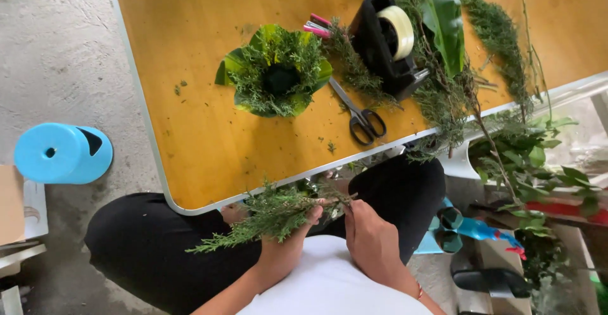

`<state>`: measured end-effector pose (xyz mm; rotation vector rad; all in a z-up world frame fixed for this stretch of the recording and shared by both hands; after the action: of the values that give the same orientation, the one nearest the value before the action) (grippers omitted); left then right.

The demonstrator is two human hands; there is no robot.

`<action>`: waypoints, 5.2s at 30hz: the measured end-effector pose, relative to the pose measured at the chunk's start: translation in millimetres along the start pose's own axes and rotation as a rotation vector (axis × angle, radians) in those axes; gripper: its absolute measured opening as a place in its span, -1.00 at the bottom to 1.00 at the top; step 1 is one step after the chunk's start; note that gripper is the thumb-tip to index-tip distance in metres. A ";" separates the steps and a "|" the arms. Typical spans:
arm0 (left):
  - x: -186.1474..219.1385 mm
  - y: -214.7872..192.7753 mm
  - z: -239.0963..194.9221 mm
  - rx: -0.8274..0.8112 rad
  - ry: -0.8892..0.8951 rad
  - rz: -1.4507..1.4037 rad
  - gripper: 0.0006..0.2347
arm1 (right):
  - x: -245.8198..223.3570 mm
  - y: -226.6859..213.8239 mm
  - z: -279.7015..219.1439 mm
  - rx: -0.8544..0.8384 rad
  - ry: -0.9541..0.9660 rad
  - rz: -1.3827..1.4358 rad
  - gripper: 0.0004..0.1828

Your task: Trimming small sprigs from green branches using scissors and inserting them into a floral foam base to create an arrangement.

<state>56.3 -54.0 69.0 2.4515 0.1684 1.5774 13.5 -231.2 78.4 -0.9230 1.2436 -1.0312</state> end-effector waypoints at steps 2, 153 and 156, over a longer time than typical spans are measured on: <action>-4.7 3.4 -2.8 -0.086 -0.003 0.128 -0.76 | 7.2 2.6 -7.1 -0.004 0.027 0.028 -0.86; 80.4 -37.1 10.1 0.096 0.450 0.171 -0.84 | -47.8 -11.9 85.6 0.355 -0.213 -0.059 0.11; 84.6 -44.0 11.6 0.066 0.520 0.100 -0.84 | -39.5 -17.9 111.1 0.109 -0.080 -0.007 -0.12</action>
<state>103.1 5.3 128.2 2.0655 0.1841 2.2577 120.8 -198.6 118.9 -0.8767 1.1081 -1.0478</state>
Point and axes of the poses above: each hand's wrist, its own z-axis towards the middle knuckle, its own y-axis out of the palm, x = y × z, the point moved 8 cm from there along z, towards the middle knuckle, and after that the axes turned 3 degrees about -z, right-handed, at the moved point
